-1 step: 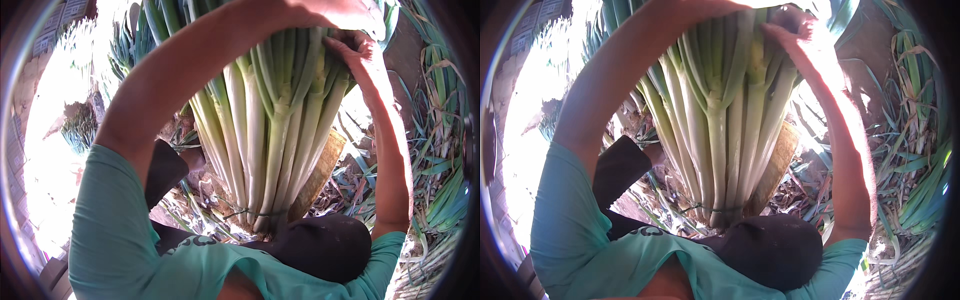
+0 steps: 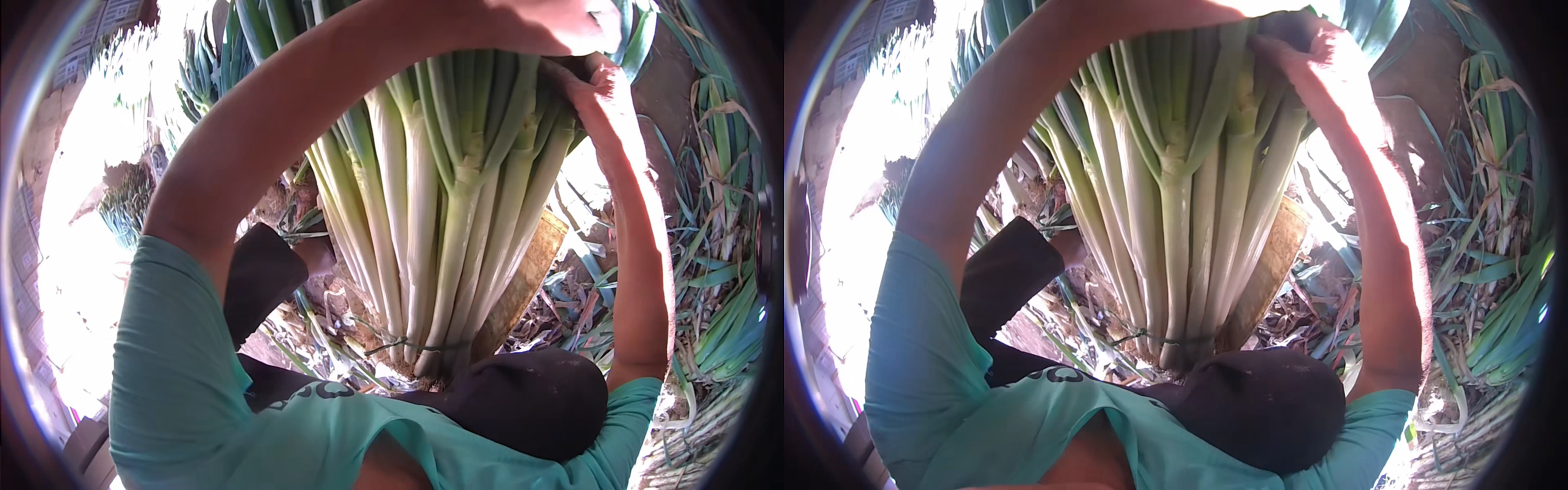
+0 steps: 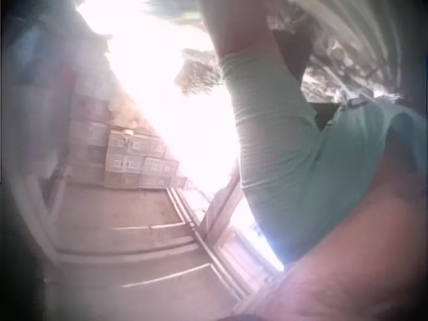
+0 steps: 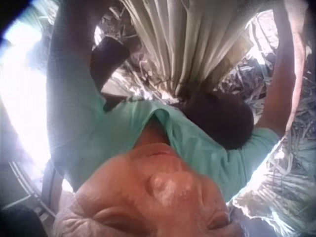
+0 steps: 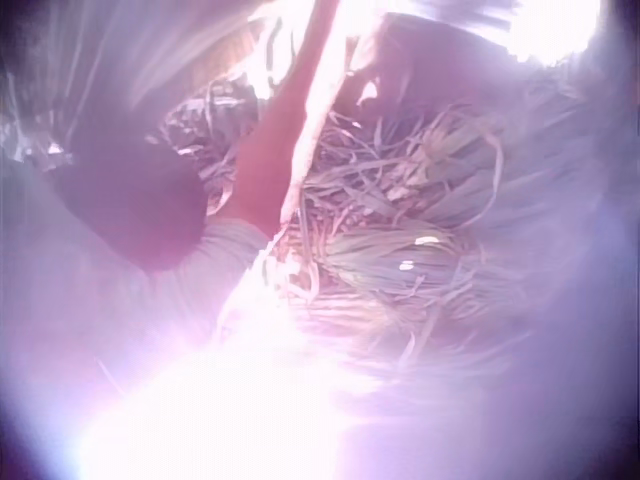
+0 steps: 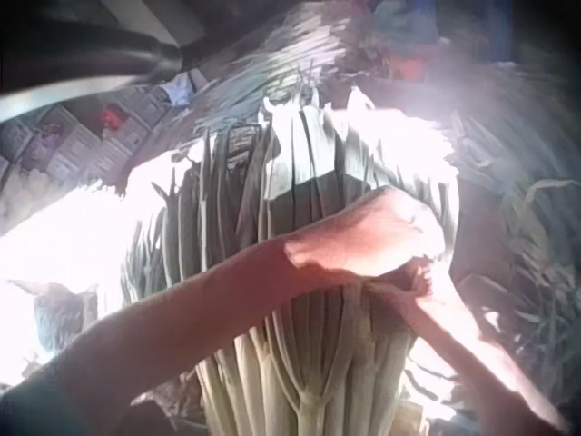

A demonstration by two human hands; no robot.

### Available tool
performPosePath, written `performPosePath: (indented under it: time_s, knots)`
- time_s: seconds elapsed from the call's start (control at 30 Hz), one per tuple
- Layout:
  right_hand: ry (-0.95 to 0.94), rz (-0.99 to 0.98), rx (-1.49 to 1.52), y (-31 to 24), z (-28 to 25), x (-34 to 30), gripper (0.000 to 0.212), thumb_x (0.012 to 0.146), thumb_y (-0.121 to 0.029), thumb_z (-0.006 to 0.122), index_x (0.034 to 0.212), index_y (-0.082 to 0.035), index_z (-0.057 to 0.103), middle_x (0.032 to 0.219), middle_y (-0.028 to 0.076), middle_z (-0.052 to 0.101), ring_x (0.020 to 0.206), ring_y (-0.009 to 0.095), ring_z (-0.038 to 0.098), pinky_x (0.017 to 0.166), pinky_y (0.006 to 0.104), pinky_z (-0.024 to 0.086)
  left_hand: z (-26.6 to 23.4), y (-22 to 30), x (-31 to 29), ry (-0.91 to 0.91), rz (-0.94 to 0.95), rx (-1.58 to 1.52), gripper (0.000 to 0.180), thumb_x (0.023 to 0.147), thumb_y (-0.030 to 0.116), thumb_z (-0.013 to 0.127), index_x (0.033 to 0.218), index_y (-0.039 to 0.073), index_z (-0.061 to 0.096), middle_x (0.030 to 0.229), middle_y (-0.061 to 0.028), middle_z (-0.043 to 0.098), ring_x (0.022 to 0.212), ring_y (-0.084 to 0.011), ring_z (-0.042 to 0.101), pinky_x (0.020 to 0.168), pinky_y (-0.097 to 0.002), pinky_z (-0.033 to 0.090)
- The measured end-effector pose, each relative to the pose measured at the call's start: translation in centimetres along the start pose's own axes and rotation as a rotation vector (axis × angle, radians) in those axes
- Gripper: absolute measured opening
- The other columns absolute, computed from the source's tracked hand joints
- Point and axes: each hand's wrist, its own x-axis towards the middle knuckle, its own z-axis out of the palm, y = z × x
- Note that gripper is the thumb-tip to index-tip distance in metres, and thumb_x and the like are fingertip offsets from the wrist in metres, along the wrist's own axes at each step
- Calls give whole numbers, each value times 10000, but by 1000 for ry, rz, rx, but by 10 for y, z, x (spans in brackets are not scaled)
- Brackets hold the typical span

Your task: The person bundles a large group of leeks by hand, wrapping a strap around the stalks and securing it by twisting and tying the ends.

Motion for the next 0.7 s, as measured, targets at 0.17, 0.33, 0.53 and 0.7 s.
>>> performPosePath:
  time_s: [0.17,0.33,0.53,0.7]
  knots:
    - [-29,-47,176,-15,5,-10,89,840,-131,580,888,-65,613,710,-62,537,600,-10,411,526,156,302,-21,37,-53,81,-432,530,122,718,183,550,791,85,561,882,-82,542,980,-248,497,832,-422,373]
    - [-57,43,164,-59,10,-15,82,841,-136,576,918,-117,595,624,-86,456,511,-3,328,450,182,187,-4,24,-57,155,-506,373,184,711,202,573,861,96,570,987,-93,545,1029,-266,488,854,-448,365]
    - [-155,-184,130,-59,36,10,104,807,-146,651,853,-71,596,627,-26,507,561,35,452,506,199,362,6,-6,-66,304,-534,179,305,720,153,621,1018,87,619,1124,-116,573,1160,-250,456,955,-425,372]
    - [-120,-229,-146,-50,55,14,245,789,-201,696,929,-10,633,813,53,652,681,87,567,613,240,453,16,-96,-98,342,-311,253,277,731,76,600,1003,89,650,1030,-89,635,1008,-178,578,826,-316,479]
